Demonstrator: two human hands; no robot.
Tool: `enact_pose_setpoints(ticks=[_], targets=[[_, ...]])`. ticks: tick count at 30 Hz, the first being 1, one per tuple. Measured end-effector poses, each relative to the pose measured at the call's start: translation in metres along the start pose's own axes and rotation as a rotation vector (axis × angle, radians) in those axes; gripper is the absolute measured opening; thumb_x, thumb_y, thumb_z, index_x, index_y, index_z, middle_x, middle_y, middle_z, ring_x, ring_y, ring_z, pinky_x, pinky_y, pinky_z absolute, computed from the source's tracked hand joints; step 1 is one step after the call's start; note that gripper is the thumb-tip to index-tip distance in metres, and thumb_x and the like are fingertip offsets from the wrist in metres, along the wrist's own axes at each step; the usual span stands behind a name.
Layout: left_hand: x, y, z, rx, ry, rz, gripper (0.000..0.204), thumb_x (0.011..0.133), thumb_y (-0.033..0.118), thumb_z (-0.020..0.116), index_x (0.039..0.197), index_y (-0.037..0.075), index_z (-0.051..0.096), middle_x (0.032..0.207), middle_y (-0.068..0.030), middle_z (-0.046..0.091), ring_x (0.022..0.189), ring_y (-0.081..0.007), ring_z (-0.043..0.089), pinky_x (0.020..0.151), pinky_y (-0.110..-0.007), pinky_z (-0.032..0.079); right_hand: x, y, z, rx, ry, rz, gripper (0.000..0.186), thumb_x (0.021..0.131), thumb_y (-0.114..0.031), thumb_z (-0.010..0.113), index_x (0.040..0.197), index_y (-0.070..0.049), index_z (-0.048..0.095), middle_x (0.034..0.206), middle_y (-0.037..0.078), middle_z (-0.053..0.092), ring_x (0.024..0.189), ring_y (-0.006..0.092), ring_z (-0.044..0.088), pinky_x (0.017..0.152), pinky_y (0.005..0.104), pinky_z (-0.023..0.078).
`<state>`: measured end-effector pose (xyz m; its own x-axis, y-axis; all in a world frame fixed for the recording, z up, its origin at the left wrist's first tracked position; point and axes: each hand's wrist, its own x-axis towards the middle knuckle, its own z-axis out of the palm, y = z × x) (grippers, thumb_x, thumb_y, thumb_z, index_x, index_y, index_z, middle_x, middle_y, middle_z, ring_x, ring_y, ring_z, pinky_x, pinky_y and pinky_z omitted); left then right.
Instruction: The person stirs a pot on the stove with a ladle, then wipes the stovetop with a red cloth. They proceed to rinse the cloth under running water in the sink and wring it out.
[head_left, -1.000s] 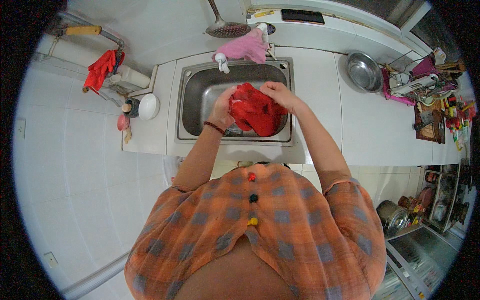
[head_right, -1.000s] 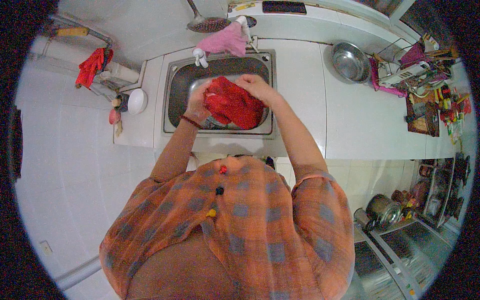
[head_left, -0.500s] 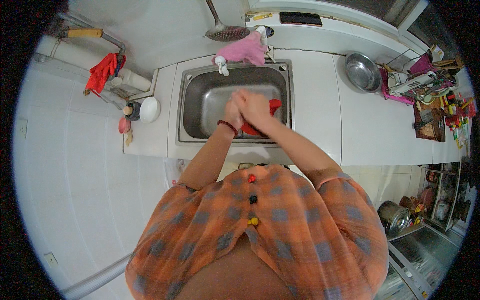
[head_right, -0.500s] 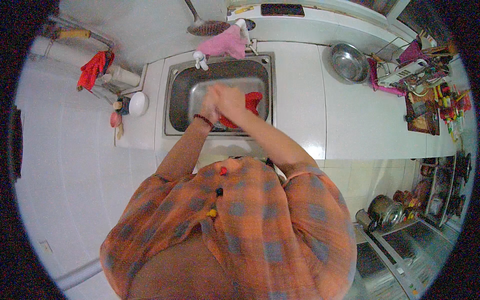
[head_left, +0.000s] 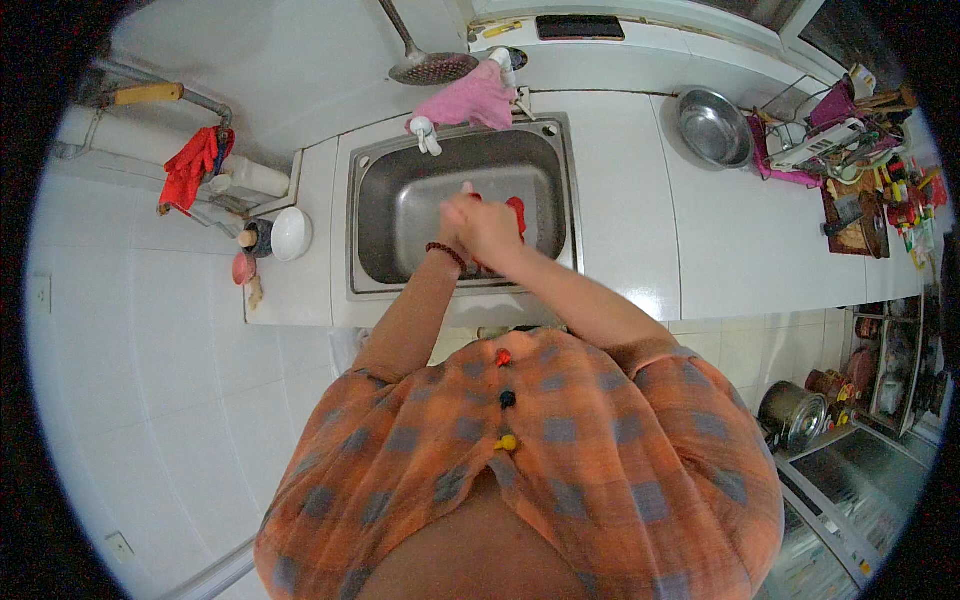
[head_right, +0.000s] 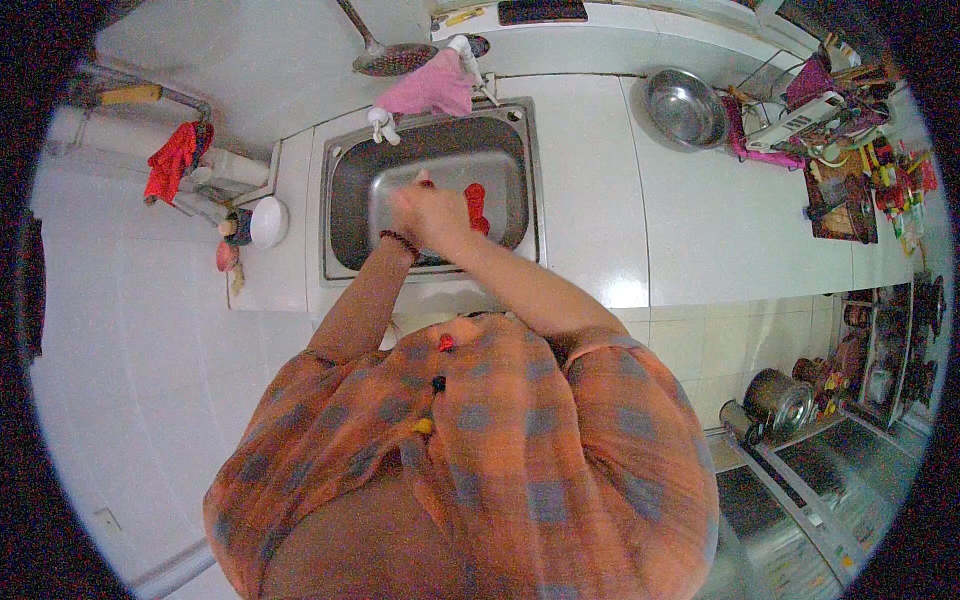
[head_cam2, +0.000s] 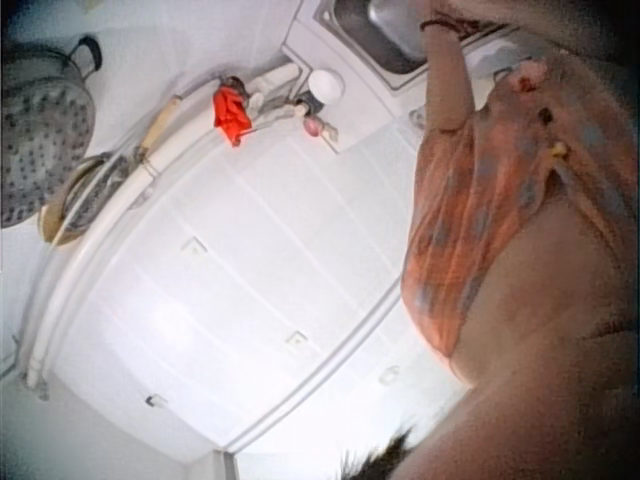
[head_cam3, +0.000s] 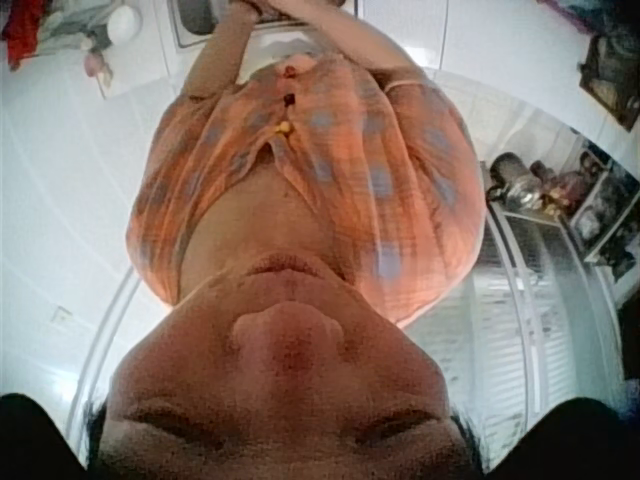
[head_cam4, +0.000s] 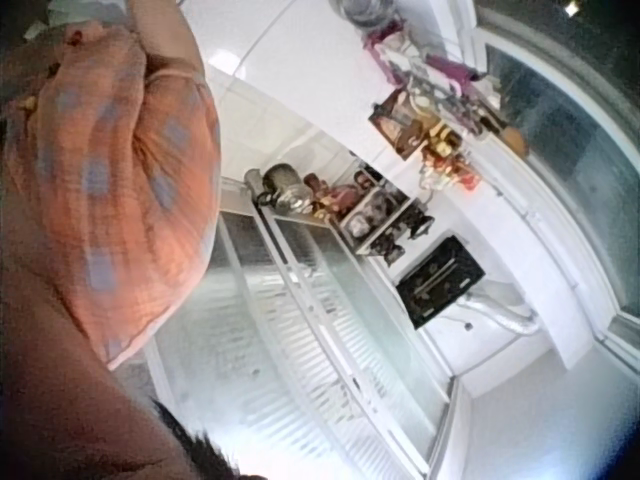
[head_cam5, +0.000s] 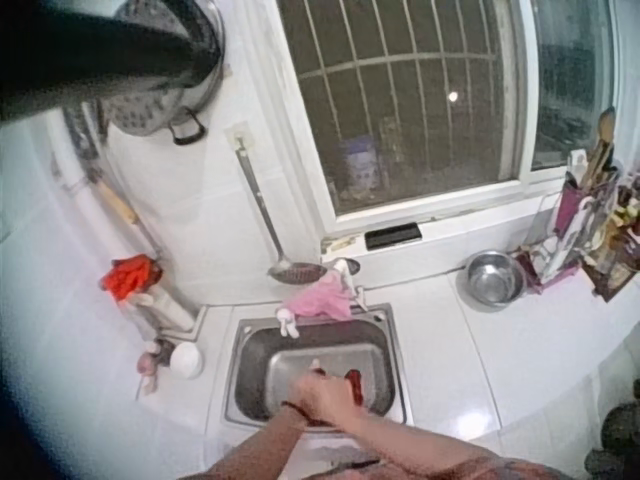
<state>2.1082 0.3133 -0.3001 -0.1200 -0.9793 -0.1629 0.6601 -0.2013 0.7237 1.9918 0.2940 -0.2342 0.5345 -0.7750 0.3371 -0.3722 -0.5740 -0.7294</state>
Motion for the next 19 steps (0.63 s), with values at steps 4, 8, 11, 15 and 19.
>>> enact_pose_setpoints(ticks=[4, 8, 11, 15, 19], targets=[[0.004, -0.006, 0.038, 0.537, 0.33, 0.25, 0.032, 0.094, 0.04, 0.052, 0.097, 0.009, 0.059, 0.093, -0.0068, 0.064, 0.082, -0.0188, 0.061, 0.068, -0.034, 0.05, 0.035, 0.041, -0.014, -0.105, 0.047, 0.196, 0.034, 0.095, -0.035, 0.043, 0.084, -0.007, 0.059, 0.072, 0.019, 0.063, 0.068, 0.0404, 0.061, 0.059, 0.0507, 0.048], [0.01, -0.015, -0.004, -0.123, 0.396, -0.014, 0.035, 0.095, 0.038, 0.049, 0.111, 0.009, 0.058, 0.099, -0.0094, 0.063, 0.089, -0.0222, 0.06, 0.079, -0.038, 0.048, 0.011, 0.033, 0.015, -0.14, 0.017, 0.062, 0.022, 0.093, -0.029, 0.048, 0.086, -0.009, 0.057, 0.07, 0.017, 0.062, 0.064, 0.0385, 0.062, 0.055, 0.0499, 0.048], [0.007, -0.007, -0.037, -0.313, -0.107, -0.12, 0.035, 0.095, 0.036, 0.049, 0.113, 0.008, 0.057, 0.102, -0.0074, 0.063, 0.092, -0.0202, 0.059, 0.082, -0.036, 0.048, 0.0, 0.014, 0.015, -0.147, -0.006, -0.108, 0.018, 0.092, -0.026, 0.05, 0.086, -0.011, 0.057, 0.069, 0.016, 0.062, 0.061, 0.0373, 0.062, 0.051, 0.049, 0.048], [-0.001, 0.005, 0.051, 0.058, 0.455, -0.01, 0.036, 0.096, 0.033, 0.047, 0.11, 0.0, 0.055, 0.107, -0.0079, 0.06, 0.09, -0.0209, 0.06, 0.08, -0.036, 0.05, 0.034, 0.053, -0.001, -0.207, 0.074, 0.141, 0.025, 0.092, -0.031, 0.05, 0.08, -0.01, 0.058, 0.067, 0.017, 0.061, 0.061, 0.0379, 0.062, 0.052, 0.05, 0.048], [0.007, -0.004, 0.025, 0.133, 0.529, -0.033, 0.039, 0.096, 0.036, 0.048, 0.12, 0.006, 0.054, 0.115, -0.0076, 0.061, 0.101, -0.0208, 0.059, 0.087, -0.037, 0.048, 0.019, 0.028, 0.002, -0.085, 0.059, 0.0, 0.032, 0.093, -0.038, 0.05, 0.078, -0.011, 0.06, 0.066, 0.018, 0.062, 0.063, 0.0367, 0.063, 0.053, 0.048, 0.048]])
